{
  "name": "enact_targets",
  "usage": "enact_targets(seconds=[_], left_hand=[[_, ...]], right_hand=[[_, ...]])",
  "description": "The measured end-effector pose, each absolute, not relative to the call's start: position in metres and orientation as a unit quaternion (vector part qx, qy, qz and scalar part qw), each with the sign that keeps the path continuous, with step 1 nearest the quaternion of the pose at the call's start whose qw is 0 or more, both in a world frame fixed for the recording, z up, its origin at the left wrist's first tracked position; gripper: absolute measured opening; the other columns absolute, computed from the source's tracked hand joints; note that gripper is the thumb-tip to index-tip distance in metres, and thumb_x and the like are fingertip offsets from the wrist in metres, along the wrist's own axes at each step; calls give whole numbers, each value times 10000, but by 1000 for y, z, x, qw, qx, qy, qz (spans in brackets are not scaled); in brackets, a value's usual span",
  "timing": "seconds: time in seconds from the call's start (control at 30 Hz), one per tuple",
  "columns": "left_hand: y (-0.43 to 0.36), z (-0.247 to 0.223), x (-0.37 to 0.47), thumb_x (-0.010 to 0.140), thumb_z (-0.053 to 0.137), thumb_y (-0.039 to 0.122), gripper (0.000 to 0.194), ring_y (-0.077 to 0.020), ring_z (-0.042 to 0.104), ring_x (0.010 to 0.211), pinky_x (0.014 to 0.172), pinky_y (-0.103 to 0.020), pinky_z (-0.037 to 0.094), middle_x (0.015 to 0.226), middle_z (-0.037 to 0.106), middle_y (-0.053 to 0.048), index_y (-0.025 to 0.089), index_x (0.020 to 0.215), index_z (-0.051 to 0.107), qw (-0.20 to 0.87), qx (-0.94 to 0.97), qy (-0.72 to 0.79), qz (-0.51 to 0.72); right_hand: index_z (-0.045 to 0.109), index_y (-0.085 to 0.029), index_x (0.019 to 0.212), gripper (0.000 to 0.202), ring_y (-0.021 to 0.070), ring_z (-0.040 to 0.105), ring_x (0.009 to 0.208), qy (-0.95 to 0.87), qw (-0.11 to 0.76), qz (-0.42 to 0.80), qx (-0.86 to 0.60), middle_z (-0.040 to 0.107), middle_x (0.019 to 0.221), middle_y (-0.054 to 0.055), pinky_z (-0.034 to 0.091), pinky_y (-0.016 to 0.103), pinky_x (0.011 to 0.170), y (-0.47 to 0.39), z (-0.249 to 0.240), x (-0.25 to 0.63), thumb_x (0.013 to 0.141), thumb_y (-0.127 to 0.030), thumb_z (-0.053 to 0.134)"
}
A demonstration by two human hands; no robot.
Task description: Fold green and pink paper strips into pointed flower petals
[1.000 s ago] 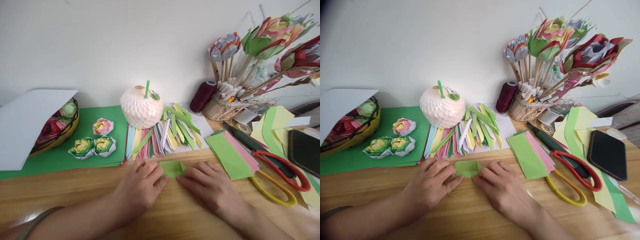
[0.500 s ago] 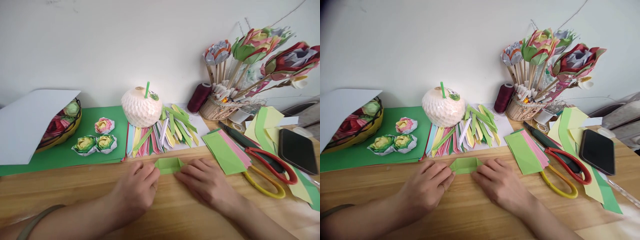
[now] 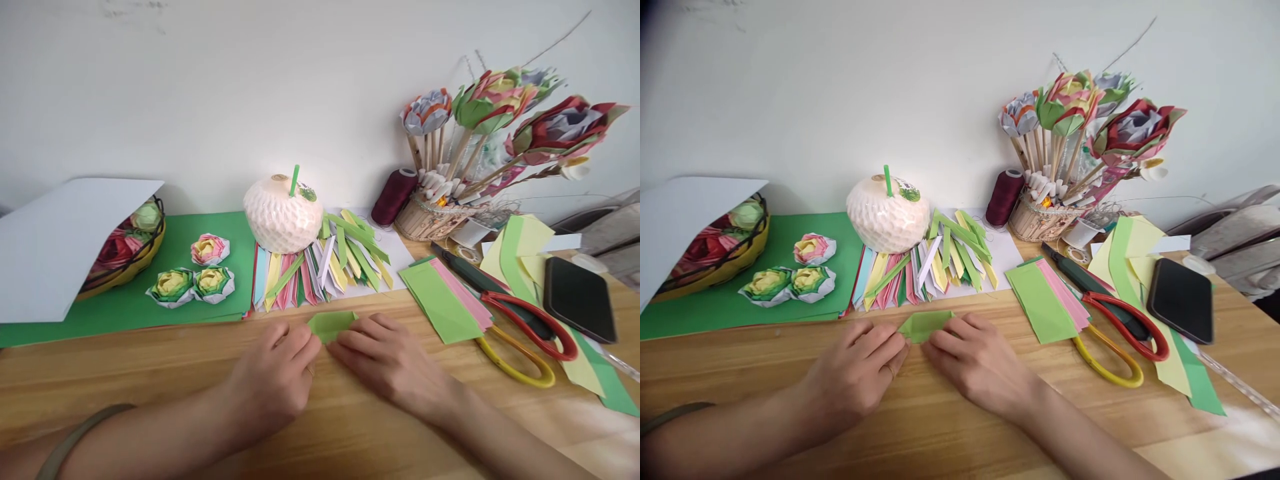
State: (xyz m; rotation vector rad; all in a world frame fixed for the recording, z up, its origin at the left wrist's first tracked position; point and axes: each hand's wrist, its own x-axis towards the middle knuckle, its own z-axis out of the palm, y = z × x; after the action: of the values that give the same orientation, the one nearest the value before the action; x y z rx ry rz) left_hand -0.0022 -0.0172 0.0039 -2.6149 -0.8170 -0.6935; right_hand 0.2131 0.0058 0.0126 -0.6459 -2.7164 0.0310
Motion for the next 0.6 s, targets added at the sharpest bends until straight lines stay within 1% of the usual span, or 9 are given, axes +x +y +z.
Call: enact_targets(seconds=[0.17, 0.33, 0.43, 0.5, 0.6], left_hand=[[-22, 4, 1, 886, 423, 9, 382, -186, 460, 655, 590, -335, 272, 622, 542, -34, 163, 546, 507, 175, -905, -305, -238], [-26, 4, 3, 888, 430, 4, 339, -172, 449, 612, 571, -328, 261, 605, 522, -22, 148, 608, 554, 188, -897, -327, -231], [-26, 6, 2, 894, 411, 11, 350, -171, 443, 603, 565, -328, 260, 602, 511, -22, 153, 598, 535, 191, -901, -320, -221], [-26, 7, 2, 887, 402, 5, 362, -175, 440, 595, 558, -331, 254, 596, 513, -25, 159, 581, 517, 195, -903, -316, -217], [-25, 8, 1, 878, 422, 0, 339, -179, 440, 581, 545, -330, 242, 586, 527, -27, 155, 597, 531, 201, -902, -316, -215]], right_hand=[[622, -119, 997, 332, 173, 492, 763, -956, 166, 9, -242, 644, 842, 44, 322, 326, 649, 5, 12, 209, 1013, -175, 295], [603, -168, 1095, 265, 193, 495, 877, -955, 157, 0, -253, 631, 958, 51, 346, 338, 734, 2, 13, 204, 995, -188, 357], [625, -182, 1047, 251, 202, 489, 918, -947, 174, 9, -269, 627, 988, 58, 352, 347, 770, 2, 15, 209, 965, -148, 390], [636, -179, 1012, 266, 211, 488, 937, -943, 190, 16, -273, 630, 996, 67, 355, 352, 773, 4, 16, 216, 939, -116, 388], [644, -182, 989, 278, 223, 494, 949, -939, 207, 21, -276, 634, 1019, 82, 362, 363, 768, 6, 17, 228, 889, -92, 401]])
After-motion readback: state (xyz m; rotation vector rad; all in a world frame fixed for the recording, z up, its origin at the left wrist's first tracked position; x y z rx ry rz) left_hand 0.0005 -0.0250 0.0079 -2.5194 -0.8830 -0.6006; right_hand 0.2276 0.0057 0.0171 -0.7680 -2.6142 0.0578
